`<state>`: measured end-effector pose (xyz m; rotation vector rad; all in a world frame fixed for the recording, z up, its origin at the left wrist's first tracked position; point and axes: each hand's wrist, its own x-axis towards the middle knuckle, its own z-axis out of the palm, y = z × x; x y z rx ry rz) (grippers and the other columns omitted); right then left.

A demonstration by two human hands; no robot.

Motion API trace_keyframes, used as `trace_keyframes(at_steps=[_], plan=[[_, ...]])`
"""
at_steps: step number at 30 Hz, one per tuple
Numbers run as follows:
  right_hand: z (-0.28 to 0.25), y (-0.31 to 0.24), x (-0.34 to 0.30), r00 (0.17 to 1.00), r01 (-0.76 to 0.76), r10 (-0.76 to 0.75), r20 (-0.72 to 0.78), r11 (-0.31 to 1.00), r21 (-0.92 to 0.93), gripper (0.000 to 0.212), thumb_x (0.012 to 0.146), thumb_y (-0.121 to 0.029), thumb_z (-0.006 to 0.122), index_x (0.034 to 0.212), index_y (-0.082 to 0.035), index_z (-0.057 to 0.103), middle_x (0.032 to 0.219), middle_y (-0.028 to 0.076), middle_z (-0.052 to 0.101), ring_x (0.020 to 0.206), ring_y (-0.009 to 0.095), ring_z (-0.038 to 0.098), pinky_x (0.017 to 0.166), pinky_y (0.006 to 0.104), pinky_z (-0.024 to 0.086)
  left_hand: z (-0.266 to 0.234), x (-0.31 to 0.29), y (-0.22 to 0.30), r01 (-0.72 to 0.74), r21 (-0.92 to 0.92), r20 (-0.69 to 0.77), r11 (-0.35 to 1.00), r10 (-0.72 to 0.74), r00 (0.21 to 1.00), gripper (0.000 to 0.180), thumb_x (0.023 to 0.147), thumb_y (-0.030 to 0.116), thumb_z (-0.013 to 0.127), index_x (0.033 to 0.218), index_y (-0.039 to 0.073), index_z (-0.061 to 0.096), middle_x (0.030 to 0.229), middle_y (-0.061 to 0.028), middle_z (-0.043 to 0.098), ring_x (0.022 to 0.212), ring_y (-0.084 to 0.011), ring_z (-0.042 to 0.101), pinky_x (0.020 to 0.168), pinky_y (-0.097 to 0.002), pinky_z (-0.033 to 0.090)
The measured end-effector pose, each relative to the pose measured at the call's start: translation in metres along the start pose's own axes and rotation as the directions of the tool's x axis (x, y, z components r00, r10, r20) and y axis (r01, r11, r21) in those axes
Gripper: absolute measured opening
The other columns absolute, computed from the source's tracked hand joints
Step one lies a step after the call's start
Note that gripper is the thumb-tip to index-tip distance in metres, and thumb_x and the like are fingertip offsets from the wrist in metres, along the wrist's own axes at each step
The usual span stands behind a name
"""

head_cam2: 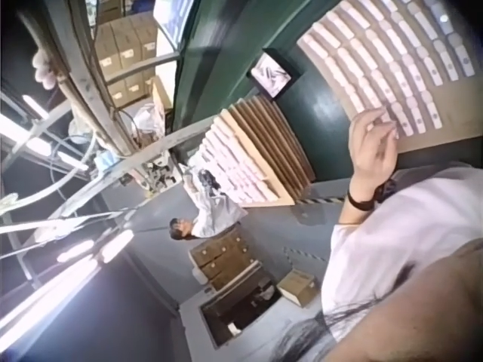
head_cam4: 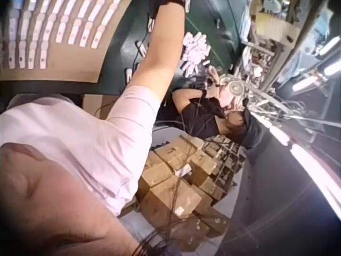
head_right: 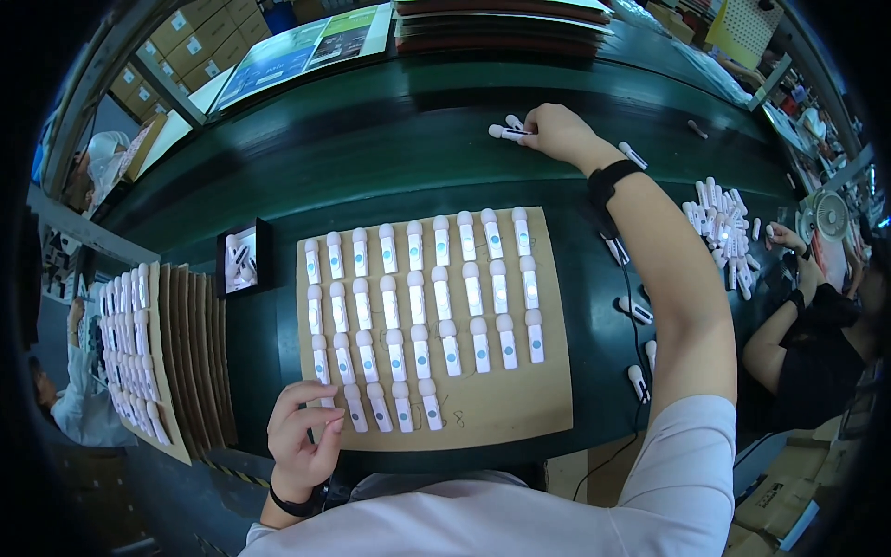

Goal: The person picks up a microphone and a receiver from the table, aligns them, and presses them together by hand. They then place the joined unit onto a cardboard sheet and repeat the process with additional units.

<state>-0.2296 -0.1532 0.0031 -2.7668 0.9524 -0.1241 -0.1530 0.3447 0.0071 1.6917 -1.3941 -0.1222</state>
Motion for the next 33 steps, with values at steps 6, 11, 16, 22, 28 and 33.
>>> trace_keyframes(at_steps=[6,11,16,22,28,33], plan=[[-0.026,-0.058,-0.065,0.979,0.167,-0.191,0.074,0.954,0.249,0.025,0.083,-0.025,0.074,0.090,-0.002,0.069,0.082,0.013,0.066,0.073,0.022,0.061,0.069,0.0335,0.050,0.005,-0.001,0.004,-0.060,-0.070,-0.045,0.996,0.057,0.997,0.021,0.071,-0.004,0.072,0.090,0.003,0.065,0.104,-0.0157,0.065,0.090,-0.0324,0.063,0.077,-0.0383,0.051],[-0.040,-0.166,-0.139,0.714,0.491,-0.619,0.327,0.776,0.396,0.026,0.087,-0.031,0.069,0.095,-0.006,0.067,0.079,0.011,0.066,0.071,0.024,0.063,0.068,0.0342,0.050,0.011,0.013,0.028,-0.062,0.054,-0.191,0.997,0.071,0.979,0.026,0.070,-0.002,0.076,0.093,0.003,0.066,0.105,-0.0166,0.065,0.091,-0.0328,0.064,0.075,-0.0372,0.051],[-0.030,-0.207,-0.191,0.486,0.519,-0.734,0.475,0.679,0.519,0.025,0.089,-0.031,0.067,0.095,-0.007,0.068,0.082,0.009,0.067,0.071,0.023,0.064,0.065,0.0357,0.050,0.020,0.008,0.023,-0.061,-0.040,-0.096,0.997,0.057,0.994,0.028,0.070,0.001,0.079,0.094,0.001,0.066,0.096,-0.0158,0.067,0.086,-0.0311,0.066,0.070,-0.0355,0.052],[-0.032,-0.176,-0.131,0.728,0.209,-0.462,0.506,0.853,0.478,0.024,0.091,-0.028,0.064,0.097,-0.006,0.069,0.086,0.009,0.067,0.079,0.021,0.065,0.072,0.0341,0.052,0.012,0.000,0.013,-0.007,-0.040,-0.027,0.999,0.006,1.000,0.025,0.071,0.000,0.078,0.093,0.000,0.065,0.088,-0.0147,0.068,0.079,-0.0285,0.067,0.066,-0.0337,0.052],[0.013,-0.049,-0.020,0.929,0.343,-0.361,-0.082,0.922,-0.178,0.022,0.089,-0.022,0.062,0.100,-0.004,0.068,0.097,0.019,0.066,0.092,0.034,0.063,0.086,0.0418,0.050,0.004,-0.002,0.004,0.145,-0.162,-0.029,0.976,-0.151,0.988,0.019,0.077,0.002,0.074,0.094,-0.001,0.065,0.092,-0.0137,0.067,0.082,-0.0235,0.065,0.072,-0.0293,0.050],[0.047,-0.006,0.036,0.962,0.223,-0.254,-0.100,0.944,-0.243,0.020,0.089,-0.020,0.062,0.099,-0.003,0.068,0.103,0.020,0.066,0.094,0.035,0.063,0.090,0.0418,0.049,0.002,-0.007,-0.004,0.255,-0.235,-0.010,0.938,-0.265,0.964,0.020,0.080,0.004,0.073,0.097,-0.001,0.065,0.091,-0.0127,0.067,0.084,-0.0211,0.064,0.074,-0.0285,0.049]])
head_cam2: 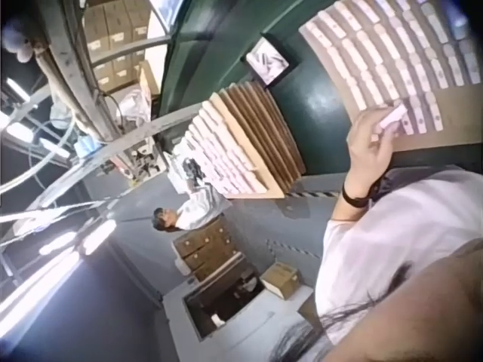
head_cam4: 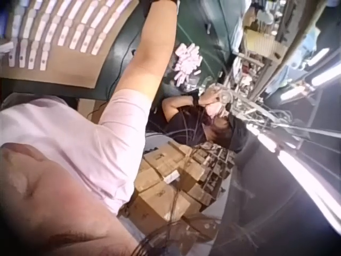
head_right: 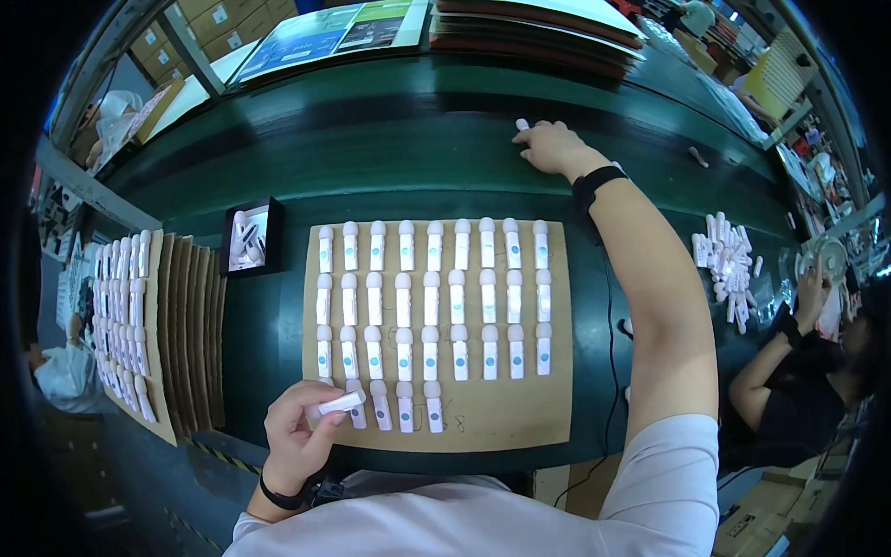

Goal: The person picks up a microphone and a receiver from the table, aligns them, and presses them together by hand. They then place the joined unit onto a cardboard sheet and repeat the process with additional units.

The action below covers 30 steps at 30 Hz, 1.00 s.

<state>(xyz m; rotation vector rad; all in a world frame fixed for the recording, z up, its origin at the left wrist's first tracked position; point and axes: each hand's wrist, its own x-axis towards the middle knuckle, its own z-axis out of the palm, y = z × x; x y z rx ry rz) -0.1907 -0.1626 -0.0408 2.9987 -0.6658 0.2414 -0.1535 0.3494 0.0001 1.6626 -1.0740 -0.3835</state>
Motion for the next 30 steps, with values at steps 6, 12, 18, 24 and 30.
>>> trace_keyframes(at_steps=[6,12,18,24,30], plan=[[-0.002,-0.001,0.022,0.978,-0.098,0.081,0.194,0.992,0.080,0.019,0.089,-0.014,0.060,0.104,-0.004,0.066,0.107,0.017,0.066,0.093,0.034,0.064,0.089,0.0405,0.051,-0.007,0.001,0.004,0.125,-0.117,-0.009,0.985,-0.127,0.992,0.021,0.078,0.003,0.073,0.097,-0.001,0.065,0.090,-0.0121,0.066,0.084,-0.0193,0.063,0.074,-0.0282,0.049],[-0.030,-0.009,-0.023,0.951,-0.290,0.303,0.055,0.822,0.491,0.019,0.087,-0.004,0.062,0.106,0.000,0.062,0.094,0.011,0.067,0.088,0.020,0.065,0.080,0.0311,0.052,-0.006,0.001,0.001,0.030,-0.104,0.033,0.994,-0.026,0.999,0.023,0.075,-0.001,0.075,0.095,0.000,0.065,0.091,-0.0121,0.066,0.080,-0.0180,0.062,0.073,-0.0285,0.048],[-0.110,-0.081,-0.127,0.968,-0.247,0.181,0.172,0.578,0.778,0.021,0.088,-0.006,0.065,0.106,-0.003,0.055,0.095,0.005,0.062,0.086,0.008,0.060,0.075,0.0220,0.049,-0.003,-0.007,0.000,-0.115,-0.061,0.012,0.991,0.116,0.993,0.023,0.074,-0.005,0.073,0.097,-0.001,0.067,0.086,-0.0125,0.068,0.074,-0.0224,0.066,0.067,-0.0284,0.051],[-0.135,-0.176,-0.261,0.982,-0.177,0.012,0.187,0.385,0.905,0.017,0.087,-0.005,0.066,0.103,-0.003,0.059,0.097,0.007,0.061,0.090,0.011,0.059,0.078,0.0234,0.046,0.012,-0.024,-0.004,-0.069,-0.197,0.039,0.978,0.078,0.996,0.023,0.075,-0.006,0.072,0.097,-0.001,0.067,0.088,-0.0128,0.067,0.078,-0.0229,0.065,0.070,-0.0294,0.050],[-0.106,-0.241,-0.320,0.989,-0.142,0.065,0.130,0.231,0.963,0.020,0.083,-0.002,0.070,0.101,-0.001,0.060,0.097,0.009,0.061,0.088,0.016,0.059,0.077,0.0268,0.046,0.019,-0.035,0.002,-0.089,-0.229,0.151,0.969,0.125,0.981,0.021,0.079,-0.003,0.070,0.100,-0.003,0.065,0.097,-0.0153,0.066,0.086,-0.0213,0.062,0.077,-0.0298,0.048]])
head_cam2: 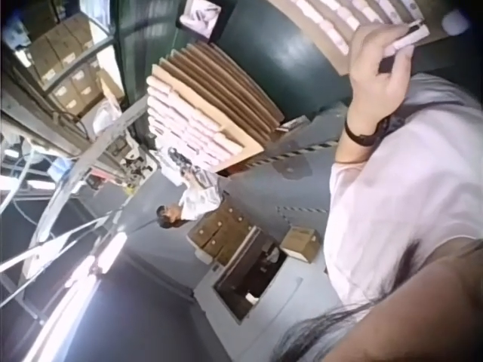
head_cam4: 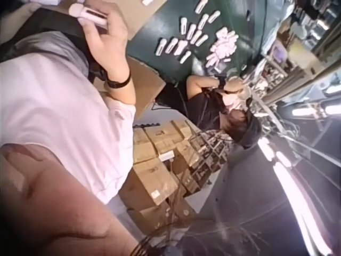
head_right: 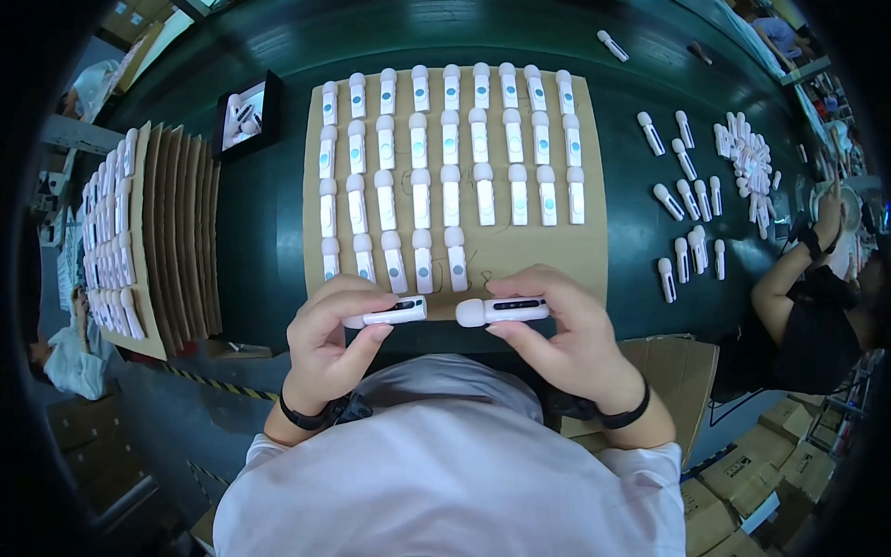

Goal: The person picks up a microphone and a receiver from the table, aligns them, and presses them together by hand. They then place the joined unit onto a cardboard sheet and repeat the process with additional units.

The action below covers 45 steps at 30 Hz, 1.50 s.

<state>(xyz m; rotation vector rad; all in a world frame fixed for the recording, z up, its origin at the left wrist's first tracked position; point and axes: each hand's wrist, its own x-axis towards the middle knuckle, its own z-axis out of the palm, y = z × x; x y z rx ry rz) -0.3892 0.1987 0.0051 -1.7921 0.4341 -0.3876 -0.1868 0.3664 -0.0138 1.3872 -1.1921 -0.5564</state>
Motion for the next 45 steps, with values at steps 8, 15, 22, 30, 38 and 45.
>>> trace_keyframes(at_steps=[8,15,22,30,38,45], plan=[[0.031,0.010,-0.009,0.985,0.109,-0.093,-0.147,0.988,0.105,0.026,0.078,0.002,0.074,0.100,0.000,0.059,0.096,0.010,0.061,0.083,0.017,0.057,0.074,0.0273,0.044,0.000,-0.012,0.004,0.007,-0.028,0.015,1.000,-0.007,1.000,0.024,0.079,-0.006,0.070,0.102,-0.005,0.064,0.099,-0.0155,0.066,0.091,-0.0213,0.063,0.082,-0.0302,0.049],[0.032,0.009,-0.007,0.981,0.156,-0.142,-0.135,0.983,0.096,0.028,0.076,0.002,0.075,0.099,0.000,0.059,0.091,0.009,0.062,0.082,0.017,0.056,0.072,0.0275,0.043,0.003,-0.015,0.006,0.050,-0.048,0.026,0.998,-0.049,0.998,0.027,0.077,-0.008,0.070,0.103,-0.005,0.064,0.100,-0.0155,0.067,0.094,-0.0211,0.064,0.083,-0.0297,0.049],[0.031,0.013,-0.004,0.970,0.215,-0.210,-0.120,0.976,0.030,0.026,0.076,0.003,0.074,0.098,0.001,0.061,0.089,0.010,0.062,0.079,0.017,0.056,0.068,0.0276,0.042,0.000,-0.014,0.007,0.050,-0.032,0.048,0.998,-0.049,0.998,0.026,0.077,-0.008,0.071,0.102,-0.005,0.065,0.099,-0.0158,0.067,0.091,-0.0203,0.065,0.081,-0.0289,0.050],[0.029,0.016,0.000,0.952,0.279,-0.278,-0.127,0.960,-0.009,0.027,0.076,0.002,0.075,0.099,0.001,0.061,0.089,0.010,0.062,0.077,0.018,0.056,0.066,0.0279,0.042,0.001,-0.013,0.004,0.060,-0.068,0.049,0.996,-0.057,0.997,0.026,0.077,-0.008,0.070,0.103,-0.005,0.066,0.099,-0.0159,0.067,0.090,-0.0200,0.065,0.080,-0.0293,0.050],[0.030,0.018,0.002,0.943,0.304,-0.303,-0.138,0.953,-0.014,0.027,0.076,0.002,0.074,0.100,0.000,0.061,0.089,0.011,0.061,0.079,0.018,0.056,0.068,0.0280,0.042,0.001,-0.009,0.000,0.019,-0.058,0.068,0.998,-0.015,0.998,0.026,0.078,-0.007,0.070,0.103,-0.005,0.066,0.097,-0.0162,0.067,0.089,-0.0212,0.065,0.080,-0.0297,0.050],[0.036,0.017,-0.001,0.938,0.291,-0.247,-0.242,0.942,0.166,0.028,0.076,0.008,0.070,0.102,0.001,0.062,0.099,0.014,0.061,0.085,0.020,0.058,0.074,0.0288,0.046,0.008,-0.001,0.007,-0.007,0.037,0.009,0.999,0.007,1.000,0.026,0.076,-0.007,0.070,0.103,-0.005,0.066,0.097,-0.0155,0.067,0.090,-0.0237,0.065,0.082,-0.0322,0.050]])
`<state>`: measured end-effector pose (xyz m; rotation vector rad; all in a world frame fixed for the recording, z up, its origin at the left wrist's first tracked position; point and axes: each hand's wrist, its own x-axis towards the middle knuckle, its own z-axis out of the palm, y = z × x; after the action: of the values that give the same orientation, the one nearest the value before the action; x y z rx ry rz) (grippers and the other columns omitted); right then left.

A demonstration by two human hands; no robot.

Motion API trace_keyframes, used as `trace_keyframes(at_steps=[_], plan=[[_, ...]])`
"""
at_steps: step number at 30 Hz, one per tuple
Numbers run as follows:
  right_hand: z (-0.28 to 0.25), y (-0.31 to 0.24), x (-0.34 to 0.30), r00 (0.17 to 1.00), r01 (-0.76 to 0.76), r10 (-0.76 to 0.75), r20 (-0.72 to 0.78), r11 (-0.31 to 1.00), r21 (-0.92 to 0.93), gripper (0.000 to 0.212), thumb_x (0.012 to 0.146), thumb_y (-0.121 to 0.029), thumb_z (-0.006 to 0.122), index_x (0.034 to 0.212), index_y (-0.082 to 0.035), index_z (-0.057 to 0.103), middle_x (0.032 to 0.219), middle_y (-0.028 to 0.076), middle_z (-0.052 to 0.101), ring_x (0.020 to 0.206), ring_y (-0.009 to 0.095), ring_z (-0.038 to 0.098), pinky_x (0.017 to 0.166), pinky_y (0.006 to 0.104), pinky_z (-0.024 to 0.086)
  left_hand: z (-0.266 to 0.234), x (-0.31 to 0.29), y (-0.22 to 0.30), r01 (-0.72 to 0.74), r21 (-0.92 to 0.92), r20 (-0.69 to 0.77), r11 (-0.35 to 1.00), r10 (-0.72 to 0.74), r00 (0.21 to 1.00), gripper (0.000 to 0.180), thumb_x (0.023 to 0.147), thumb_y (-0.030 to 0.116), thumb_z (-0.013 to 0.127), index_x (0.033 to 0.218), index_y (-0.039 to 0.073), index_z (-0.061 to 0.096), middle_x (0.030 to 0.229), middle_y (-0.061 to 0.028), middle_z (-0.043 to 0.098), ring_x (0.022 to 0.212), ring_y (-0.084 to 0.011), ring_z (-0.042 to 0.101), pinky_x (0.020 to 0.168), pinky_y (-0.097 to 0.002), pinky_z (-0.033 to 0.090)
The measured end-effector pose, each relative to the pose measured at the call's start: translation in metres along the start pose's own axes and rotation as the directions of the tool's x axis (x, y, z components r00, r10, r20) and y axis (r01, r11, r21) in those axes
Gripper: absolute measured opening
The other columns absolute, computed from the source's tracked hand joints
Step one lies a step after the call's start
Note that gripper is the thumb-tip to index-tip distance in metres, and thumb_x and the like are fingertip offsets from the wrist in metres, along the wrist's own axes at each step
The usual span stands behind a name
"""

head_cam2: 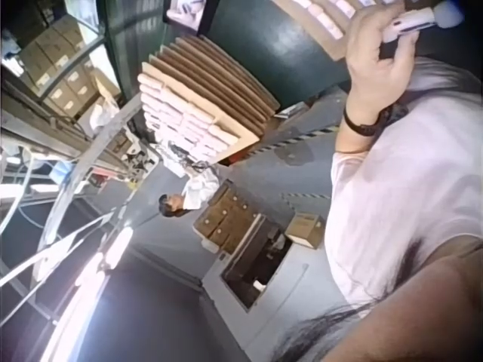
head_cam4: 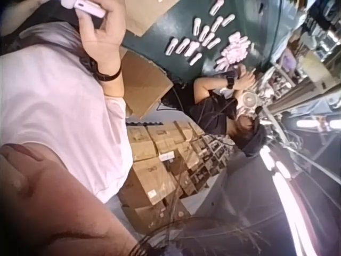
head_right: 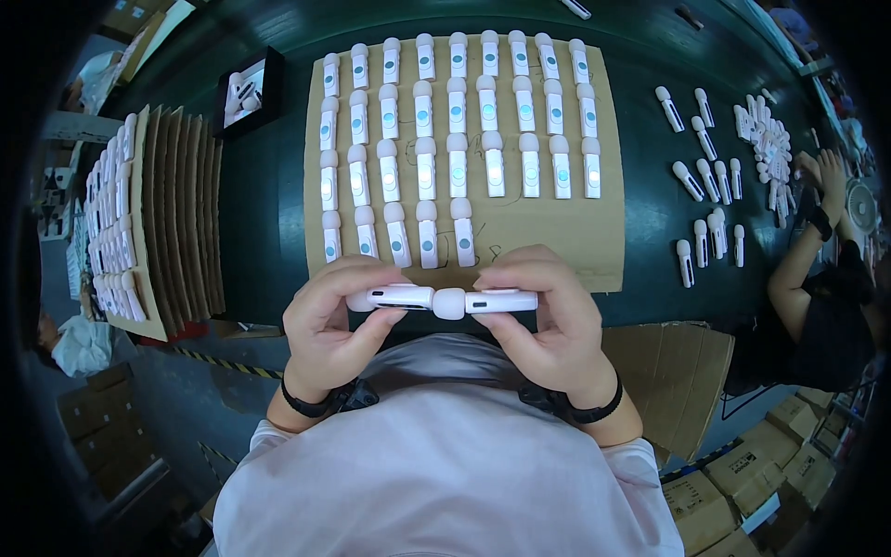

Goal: The person picks up a microphone and a receiver from the table, aligns them, and presses them together by hand. They then place the joined unit onto a cardboard sheet and repeat the process with additional units.

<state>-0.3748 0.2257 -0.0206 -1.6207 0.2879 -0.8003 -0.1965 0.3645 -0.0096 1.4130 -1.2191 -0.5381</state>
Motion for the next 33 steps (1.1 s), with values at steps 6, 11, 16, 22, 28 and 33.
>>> trace_keyframes(at_steps=[6,11,16,22,28,33], plan=[[-0.008,-0.003,0.000,0.998,0.018,-0.017,-0.068,1.000,0.018,0.032,0.078,0.010,0.066,0.108,0.002,0.063,0.099,0.014,0.061,0.085,0.019,0.058,0.076,0.0300,0.048,0.000,0.003,-0.013,-0.061,0.020,0.041,0.998,0.060,0.997,0.026,0.075,-0.008,0.069,0.101,-0.003,0.065,0.102,-0.0150,0.065,0.098,-0.0254,0.063,0.088,-0.0350,0.048],[-0.010,-0.008,0.002,0.995,0.094,-0.080,0.058,0.945,-0.314,0.041,0.076,0.011,0.065,0.115,-0.001,0.065,0.096,0.013,0.059,0.083,0.021,0.059,0.074,0.0316,0.049,0.013,0.007,-0.021,-0.046,-0.158,0.031,0.986,0.051,0.998,0.023,0.076,-0.008,0.067,0.098,-0.001,0.063,0.107,-0.0151,0.063,0.102,-0.0255,0.062,0.090,-0.0368,0.048],[0.003,-0.005,0.009,0.974,0.213,-0.156,0.164,0.873,-0.438,0.041,0.075,0.012,0.065,0.114,-0.001,0.064,0.096,0.014,0.060,0.083,0.023,0.059,0.073,0.0306,0.049,0.027,0.012,-0.018,-0.061,-0.163,0.043,0.985,0.069,0.997,0.027,0.074,-0.010,0.065,0.099,0.000,0.063,0.105,-0.0142,0.065,0.098,-0.0251,0.063,0.086,-0.0343,0.050],[-0.008,0.003,0.002,0.986,0.165,-0.146,0.081,0.931,-0.326,0.034,0.076,0.011,0.067,0.108,0.001,0.063,0.095,0.015,0.064,0.083,0.024,0.062,0.072,0.0314,0.050,0.037,0.018,-0.014,-0.115,-0.052,0.067,0.992,0.118,0.991,0.028,0.075,-0.009,0.068,0.101,0.000,0.063,0.102,-0.0156,0.066,0.097,-0.0266,0.065,0.082,-0.0350,0.051],[-0.036,0.006,-0.004,0.992,0.122,-0.095,0.079,0.863,-0.491,0.032,0.074,0.009,0.070,0.103,0.001,0.060,0.096,0.017,0.067,0.085,0.027,0.066,0.071,0.0336,0.053,0.052,0.018,-0.022,-0.271,0.174,0.108,0.947,0.255,0.961,0.036,0.071,-0.008,0.072,0.106,0.000,0.064,0.101,-0.0171,0.066,0.091,-0.0303,0.066,0.075,-0.0347,0.053],[-0.052,0.012,0.001,0.981,0.187,-0.183,0.070,0.771,-0.609,0.028,0.074,0.008,0.071,0.099,0.000,0.060,0.097,0.016,0.067,0.085,0.030,0.067,0.071,0.0352,0.053,0.064,0.033,-0.024,-0.396,0.358,0.118,0.846,0.379,0.918,0.033,0.071,-0.002,0.073,0.104,0.000,0.065,0.102,-0.0158,0.066,0.091,-0.0317,0.066,0.077,-0.0378,0.054]])
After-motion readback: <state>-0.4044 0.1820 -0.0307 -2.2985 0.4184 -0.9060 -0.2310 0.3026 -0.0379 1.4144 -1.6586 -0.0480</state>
